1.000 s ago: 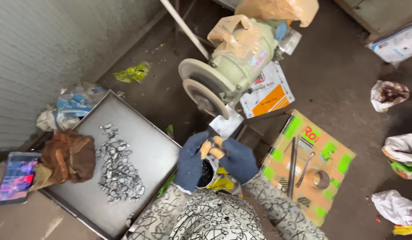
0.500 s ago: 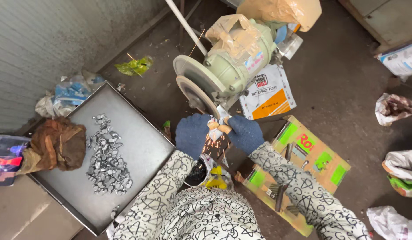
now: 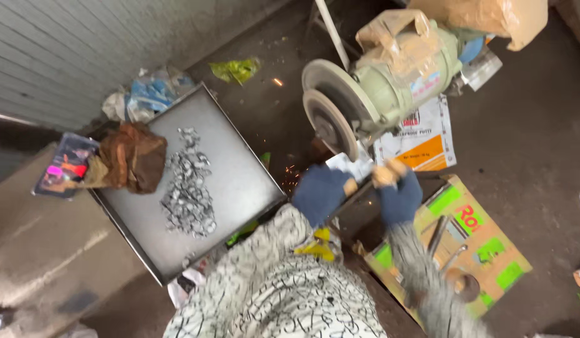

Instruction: The person picks small metal pieces one at a time from a tray, holds each against a running bench grinder to grind it with sparks flying, dips pieces in a small bucket, and places the ground pieces back on the tray. The person wears gloves and repeats this grinding cycle throughout the episode.

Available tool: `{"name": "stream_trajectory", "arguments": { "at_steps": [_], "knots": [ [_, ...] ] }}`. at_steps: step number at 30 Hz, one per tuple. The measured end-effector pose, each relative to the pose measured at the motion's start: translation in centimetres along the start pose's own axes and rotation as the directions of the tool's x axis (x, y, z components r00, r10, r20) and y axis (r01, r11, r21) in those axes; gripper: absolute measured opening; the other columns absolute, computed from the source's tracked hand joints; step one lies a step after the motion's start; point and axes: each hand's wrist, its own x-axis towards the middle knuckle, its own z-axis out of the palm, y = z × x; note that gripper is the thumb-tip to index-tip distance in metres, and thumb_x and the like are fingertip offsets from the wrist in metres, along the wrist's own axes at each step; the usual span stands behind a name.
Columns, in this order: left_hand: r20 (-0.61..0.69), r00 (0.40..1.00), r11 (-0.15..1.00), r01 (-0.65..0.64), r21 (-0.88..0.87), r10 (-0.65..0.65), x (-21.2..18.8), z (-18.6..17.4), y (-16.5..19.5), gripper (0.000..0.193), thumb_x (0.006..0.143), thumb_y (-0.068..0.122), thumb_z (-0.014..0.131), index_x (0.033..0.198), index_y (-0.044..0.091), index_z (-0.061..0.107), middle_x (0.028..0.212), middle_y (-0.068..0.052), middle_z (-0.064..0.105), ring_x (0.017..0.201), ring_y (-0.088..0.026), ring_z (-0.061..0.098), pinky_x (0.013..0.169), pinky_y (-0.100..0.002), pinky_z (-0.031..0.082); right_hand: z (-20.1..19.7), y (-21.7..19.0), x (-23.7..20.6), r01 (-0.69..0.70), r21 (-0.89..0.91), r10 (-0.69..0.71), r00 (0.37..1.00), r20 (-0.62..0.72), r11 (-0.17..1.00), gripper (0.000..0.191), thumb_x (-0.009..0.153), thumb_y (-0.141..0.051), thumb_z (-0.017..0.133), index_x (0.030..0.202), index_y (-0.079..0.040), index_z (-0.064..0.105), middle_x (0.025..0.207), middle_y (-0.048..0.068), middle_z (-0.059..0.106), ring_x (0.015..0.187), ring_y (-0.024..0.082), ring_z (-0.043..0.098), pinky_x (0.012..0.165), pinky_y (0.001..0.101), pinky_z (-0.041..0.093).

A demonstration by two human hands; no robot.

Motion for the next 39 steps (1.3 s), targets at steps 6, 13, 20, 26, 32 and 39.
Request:
{"name": "stream_trajectory", "arguments": {
  "at_steps": [6,13,20,26,32,39],
  "knots": [
    [-0.273,0.928,0.966,0.228,-0.121,-0.253,-3.6,-4.9,-6.7,0.042,0.076,0.048,0.075,0.098,0.011,0.07,0.086,-0.013,0.069,0.081,-0.034,0.068,0.072,-0.049,0.05,2.0,4.2,-11.6,-0.672,0.733,0.646,0.608,0.462,0.108,0.029,0.097,-0.027,0.067,0.114,-0.004,0.064,0.091,0.004,0.065,0.078,0.014,0.063,0.062,0.0241,0.052],
    [-0.213,0.757,0.54,0.605,0.585,-0.618,-7.6,-6.6,-20.8,0.033,0.092,0.042,0.062,0.107,0.013,0.066,0.097,-0.011,0.069,0.096,-0.033,0.066,0.084,-0.052,0.045,5.1,4.3,-13.4,-0.768,0.407,0.677,0.634,0.375,0.494,0.031,0.096,-0.025,0.065,0.114,0.001,0.067,0.081,0.004,0.065,0.07,0.013,0.063,0.058,0.0281,0.052],
    [-0.101,0.984,0.989,-0.14,0.05,0.144,-6.8,-2.0,-9.7,0.036,0.092,0.017,0.058,0.127,0.01,0.064,0.113,-0.012,0.071,0.106,-0.029,0.065,0.095,-0.05,0.049,6.1,-0.7,-7.0,-0.355,-0.146,0.384,0.843,0.377,0.923,0.029,0.096,-0.026,0.071,0.114,-0.003,0.073,0.079,0.003,0.069,0.067,0.011,0.059,0.059,0.0295,0.048],
    [-0.165,0.929,0.938,-0.309,0.155,0.333,-1.4,-3.5,-2.8,0.043,0.09,0.022,0.062,0.129,0.006,0.062,0.108,-0.012,0.069,0.098,-0.031,0.066,0.087,-0.046,0.052,1.5,-5.6,-2.1,0.342,-0.505,-0.119,0.899,0.422,0.792,0.031,0.094,-0.034,0.074,0.109,-0.006,0.071,0.087,0.015,0.073,0.076,0.027,0.073,0.065,0.0397,0.056],
    [-0.066,0.998,0.975,-0.008,0.223,0.024,3.7,-0.4,-2.8,0.023,0.085,0.036,0.069,0.101,0.019,0.066,0.083,-0.003,0.064,0.078,-0.026,0.065,0.068,-0.045,0.048,0.1,-3.8,2.4,0.422,-0.668,-0.214,0.903,0.373,0.613,0.032,0.091,-0.038,0.074,0.103,-0.008,0.071,0.09,0.014,0.071,0.081,0.035,0.07,0.066,0.044,0.054],
    [-0.087,0.994,0.982,-0.05,0.18,0.067,2.5,1.7,-3.1,0.016,0.089,0.025,0.067,0.103,0.017,0.066,0.078,-0.003,0.065,0.074,-0.024,0.067,0.068,-0.044,0.048,-1.4,-2.1,6.0,0.653,-0.53,-0.207,0.714,0.669,0.541,0.027,0.09,-0.036,0.074,0.102,-0.012,0.073,0.085,0.01,0.068,0.08,0.032,0.068,0.07,0.0429,0.054]
  ]
}}
